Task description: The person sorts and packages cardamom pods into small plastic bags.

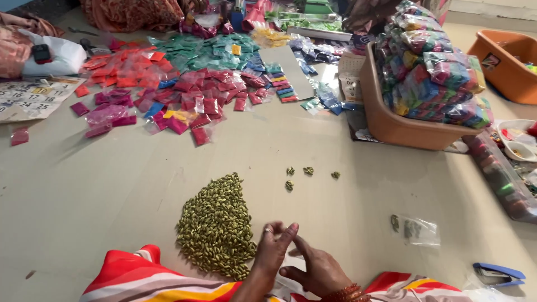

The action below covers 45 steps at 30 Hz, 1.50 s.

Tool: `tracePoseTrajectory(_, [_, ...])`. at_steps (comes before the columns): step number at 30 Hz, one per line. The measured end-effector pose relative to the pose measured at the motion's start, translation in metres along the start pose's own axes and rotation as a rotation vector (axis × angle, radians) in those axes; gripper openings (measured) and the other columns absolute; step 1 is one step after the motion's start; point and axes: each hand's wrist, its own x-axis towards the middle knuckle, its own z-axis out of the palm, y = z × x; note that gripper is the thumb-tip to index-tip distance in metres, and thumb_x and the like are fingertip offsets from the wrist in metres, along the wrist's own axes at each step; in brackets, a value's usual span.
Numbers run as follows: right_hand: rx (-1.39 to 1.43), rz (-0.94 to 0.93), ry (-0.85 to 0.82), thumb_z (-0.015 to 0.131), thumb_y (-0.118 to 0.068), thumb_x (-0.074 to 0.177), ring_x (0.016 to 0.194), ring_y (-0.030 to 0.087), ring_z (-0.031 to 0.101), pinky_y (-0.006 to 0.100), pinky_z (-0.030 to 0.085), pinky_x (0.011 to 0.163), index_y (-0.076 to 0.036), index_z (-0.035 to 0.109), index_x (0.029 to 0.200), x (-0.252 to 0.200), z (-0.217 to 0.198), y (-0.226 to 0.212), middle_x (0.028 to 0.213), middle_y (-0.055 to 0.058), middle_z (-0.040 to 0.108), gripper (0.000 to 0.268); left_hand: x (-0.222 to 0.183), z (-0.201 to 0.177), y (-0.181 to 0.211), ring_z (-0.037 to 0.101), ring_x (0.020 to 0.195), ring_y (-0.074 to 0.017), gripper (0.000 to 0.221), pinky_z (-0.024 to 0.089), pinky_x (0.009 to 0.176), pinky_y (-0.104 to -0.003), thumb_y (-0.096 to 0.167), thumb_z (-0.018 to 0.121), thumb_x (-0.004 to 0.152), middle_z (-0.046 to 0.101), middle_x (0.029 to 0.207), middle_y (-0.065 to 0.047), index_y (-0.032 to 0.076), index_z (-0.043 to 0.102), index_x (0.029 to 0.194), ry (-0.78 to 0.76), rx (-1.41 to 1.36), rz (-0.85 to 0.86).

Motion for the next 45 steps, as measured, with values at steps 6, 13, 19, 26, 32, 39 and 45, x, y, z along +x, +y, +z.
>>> tracePoseTrajectory(6, [0.573,-0.002,-0.007,0.068,-0.012,0.093,0.073,0.019,0.078,0.033,0.064,0.064,-0.009,0.073,0.124,0.095,-0.026,0.056,0.108,0.009,0.081,0.031,0.024,-0.02,0.009,0.061,0.08,-0.0219,0.034,0.055,0.074,-0.044,0.039,0.075,0.086,0.059,0.087,-0.004,0.013,0.06,0.103,0.181,-0.683,-0.558])
tracePoseTrajectory(13, [-0.448,0.164,0.455,0.052,0.007,0.08,0.133,0.03,0.053,0.042,0.048,0.106,-0.018,0.053,0.145,0.241,-0.057,0.209,0.154,0.01,0.047,0.07,0.044,-0.019,-0.014,0.063,0.082,-0.024,0.038,0.06,0.077,-0.053,0.046,0.068,0.089,0.059,0.085,-0.005,0.011,0.058,0.096,0.278,-0.898,-0.75])
tracePoseTrajectory(19, [-0.674,0.022,0.468,0.048,0.006,0.087,0.138,0.031,0.052,0.041,0.048,0.111,-0.01,0.053,0.145,0.246,-0.031,0.254,0.151,0.012,0.052,0.061,0.049,-0.018,-0.022,0.064,0.085,-0.0249,0.033,0.061,0.082,-0.056,0.043,0.063,0.094,0.061,0.084,-0.005,0.011,0.06,0.098,0.25,-0.938,-0.737])
tracePoseTrajectory(26, [-0.547,0.075,0.496,0.053,-0.004,0.097,0.115,0.029,0.067,0.039,0.056,0.101,-0.013,0.075,0.111,0.146,0.003,0.199,0.122,0.006,0.073,0.027,0.042,-0.017,-0.026,0.064,0.082,-0.0266,0.031,0.06,0.081,-0.057,0.042,0.058,0.099,0.063,0.078,-0.006,0.012,0.062,0.094,0.215,-0.936,-0.743])
tracePoseTrajectory(32, [-0.311,0.389,0.329,0.061,-0.014,0.097,0.102,0.027,0.072,0.038,0.059,0.092,-0.014,0.078,0.108,0.093,0.011,0.163,0.112,0.008,0.075,0.02,0.028,-0.017,-0.028,0.065,0.082,-0.0249,0.033,0.061,0.08,-0.056,0.044,0.057,0.1,0.063,0.079,-0.005,0.012,0.062,0.092,0.158,-0.847,-0.773])
tracePoseTrajectory(39, [0.294,0.54,0.417,0.079,-0.013,0.081,0.074,0.019,0.077,0.034,0.063,0.075,-0.009,0.084,0.1,0.087,0.006,0.209,0.09,0.012,0.083,0.02,0.021,-0.023,-0.04,0.063,0.085,-0.0236,0.035,0.061,0.079,-0.057,0.047,0.058,0.099,0.063,0.083,-0.006,0.013,0.06,0.091,0.154,-0.819,-0.785])
tracePoseTrajectory(45, [0.168,0.469,0.453,0.08,-0.024,0.085,0.085,0.024,0.076,0.036,0.059,0.082,-0.014,0.084,0.102,0.093,0.021,0.196,0.099,0.012,0.08,0.02,0.024,-0.019,-0.043,0.064,0.086,-0.0232,0.035,0.061,0.078,-0.055,0.047,0.057,0.1,0.063,0.085,-0.006,0.013,0.061,0.094,0.149,-0.786,-0.774])
